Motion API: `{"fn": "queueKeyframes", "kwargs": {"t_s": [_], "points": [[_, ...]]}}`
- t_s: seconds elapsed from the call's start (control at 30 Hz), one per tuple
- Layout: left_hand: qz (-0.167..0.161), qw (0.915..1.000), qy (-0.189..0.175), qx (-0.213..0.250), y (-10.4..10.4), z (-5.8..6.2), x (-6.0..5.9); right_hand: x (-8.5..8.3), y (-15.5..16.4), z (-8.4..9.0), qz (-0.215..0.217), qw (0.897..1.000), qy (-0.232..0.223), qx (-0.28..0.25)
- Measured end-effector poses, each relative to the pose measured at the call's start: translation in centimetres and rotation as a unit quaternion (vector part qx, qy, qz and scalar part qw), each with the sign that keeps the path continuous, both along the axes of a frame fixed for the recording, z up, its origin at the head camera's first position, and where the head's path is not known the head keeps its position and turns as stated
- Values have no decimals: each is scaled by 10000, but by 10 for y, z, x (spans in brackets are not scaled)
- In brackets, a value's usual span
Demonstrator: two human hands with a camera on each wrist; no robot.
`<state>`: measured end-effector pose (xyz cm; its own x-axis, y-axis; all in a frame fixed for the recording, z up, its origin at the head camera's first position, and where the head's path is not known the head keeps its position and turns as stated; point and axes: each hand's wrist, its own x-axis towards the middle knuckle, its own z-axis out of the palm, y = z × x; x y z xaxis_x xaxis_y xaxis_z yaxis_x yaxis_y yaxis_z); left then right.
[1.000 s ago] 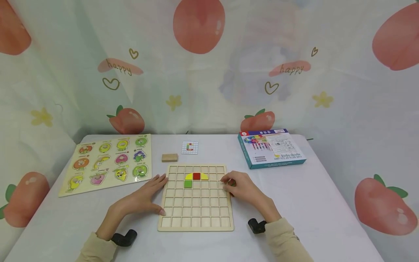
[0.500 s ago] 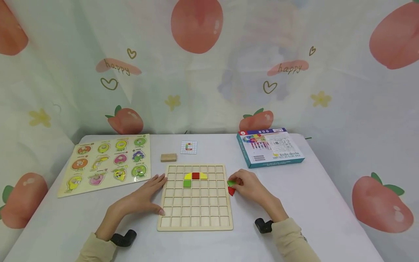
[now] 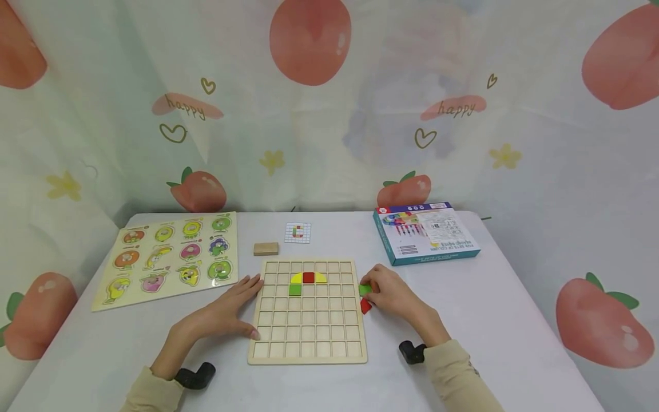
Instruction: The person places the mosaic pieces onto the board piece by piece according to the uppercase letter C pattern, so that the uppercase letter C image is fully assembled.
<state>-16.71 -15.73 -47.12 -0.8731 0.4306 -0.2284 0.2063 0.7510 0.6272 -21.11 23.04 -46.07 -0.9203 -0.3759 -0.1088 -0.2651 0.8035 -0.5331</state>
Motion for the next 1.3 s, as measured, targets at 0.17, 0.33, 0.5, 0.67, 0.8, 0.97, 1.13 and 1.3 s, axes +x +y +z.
{"fn": "queueKeyframes", "kwargs": {"t_s": [0.17,0.33,0.5,0.67,0.8,0.97,1.13,1.3], "points": [[21,10000,-30,7,0,-2,0,0,-2,-2,-327,9991,-233,-108],[18,10000,-21,3,-1,-2,0,1,-4,0,-283,9993,-82,-251],[73,10000,-30,21,-1,0,1,3,-4,5,-96,9986,147,-494],[75,9999,-66,68,-1,1,1,5,-7,6,-33,9968,79,-789],[37,9999,-75,84,-1,1,0,6,-11,5,-87,9952,-142,-963],[4,9999,-73,90,-1,0,-1,7,-18,5,-44,9911,-460,-1251],[12,9999,-58,94,-1,-1,0,7,-28,5,26,9879,-667,-1402],[12,10000,-35,61,0,-1,0,7,-38,7,2,9874,-745,-1393]]}}
